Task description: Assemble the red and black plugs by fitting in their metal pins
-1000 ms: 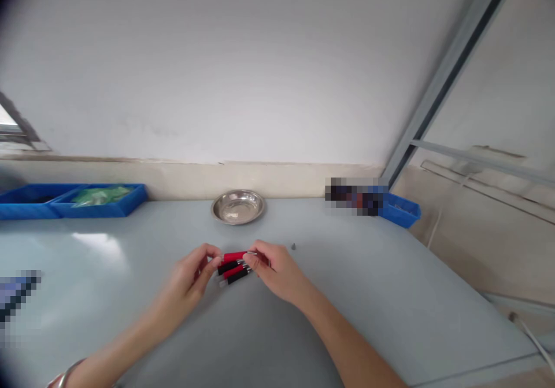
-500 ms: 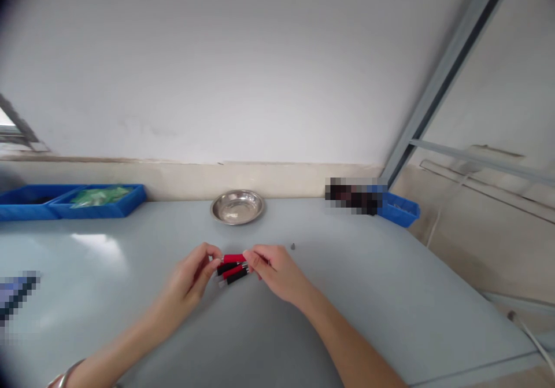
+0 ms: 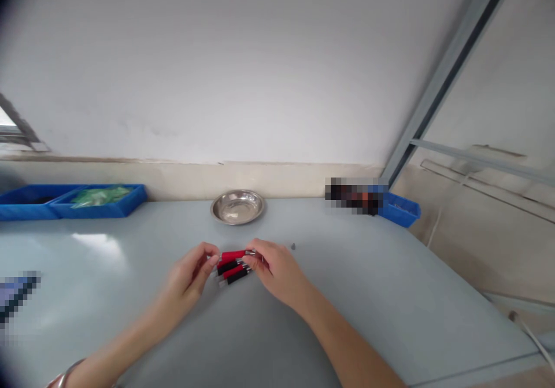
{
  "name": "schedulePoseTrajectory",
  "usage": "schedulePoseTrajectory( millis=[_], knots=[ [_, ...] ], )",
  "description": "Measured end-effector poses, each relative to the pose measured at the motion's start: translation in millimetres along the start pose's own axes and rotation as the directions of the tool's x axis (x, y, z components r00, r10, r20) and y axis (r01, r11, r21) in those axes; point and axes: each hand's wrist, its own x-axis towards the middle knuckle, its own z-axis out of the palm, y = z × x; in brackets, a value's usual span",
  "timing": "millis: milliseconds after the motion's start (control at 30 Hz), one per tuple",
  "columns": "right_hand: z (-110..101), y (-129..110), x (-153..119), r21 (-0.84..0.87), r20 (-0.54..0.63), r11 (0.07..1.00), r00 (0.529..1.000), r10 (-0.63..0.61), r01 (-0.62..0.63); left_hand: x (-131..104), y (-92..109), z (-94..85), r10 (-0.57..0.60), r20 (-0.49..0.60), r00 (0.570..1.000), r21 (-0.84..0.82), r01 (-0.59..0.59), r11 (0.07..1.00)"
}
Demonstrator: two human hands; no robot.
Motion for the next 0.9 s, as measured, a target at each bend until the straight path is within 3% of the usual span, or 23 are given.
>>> schedulePoseTrajectory(
  millis=[200, 567, 900],
  knots=[
    [0.4, -0.2, 0.1, -0.009, 0.024, 1.0, 1.0, 0.004, -0.004, 0.0, 0.2, 0.0, 0.026, -0.012, 1.0, -0.013, -0.026, 1.0],
    [-1.0, 0.6, -0.4, 0.237, 0.124, 0.96, 0.985, 0.123, -0.15, 0.2, 2.4, -2.1, 0.062, -0.019, 0.998, -0.002, -0.062, 0.998],
    [-2.0, 1.6, -0.3, 0.394, 0.165, 0.9, 0.978, 0.13, -0.186, -1.3, -0.7, -1.7, 0.11, -0.078, 0.991, 0.018, -0.109, 0.994]
  ],
)
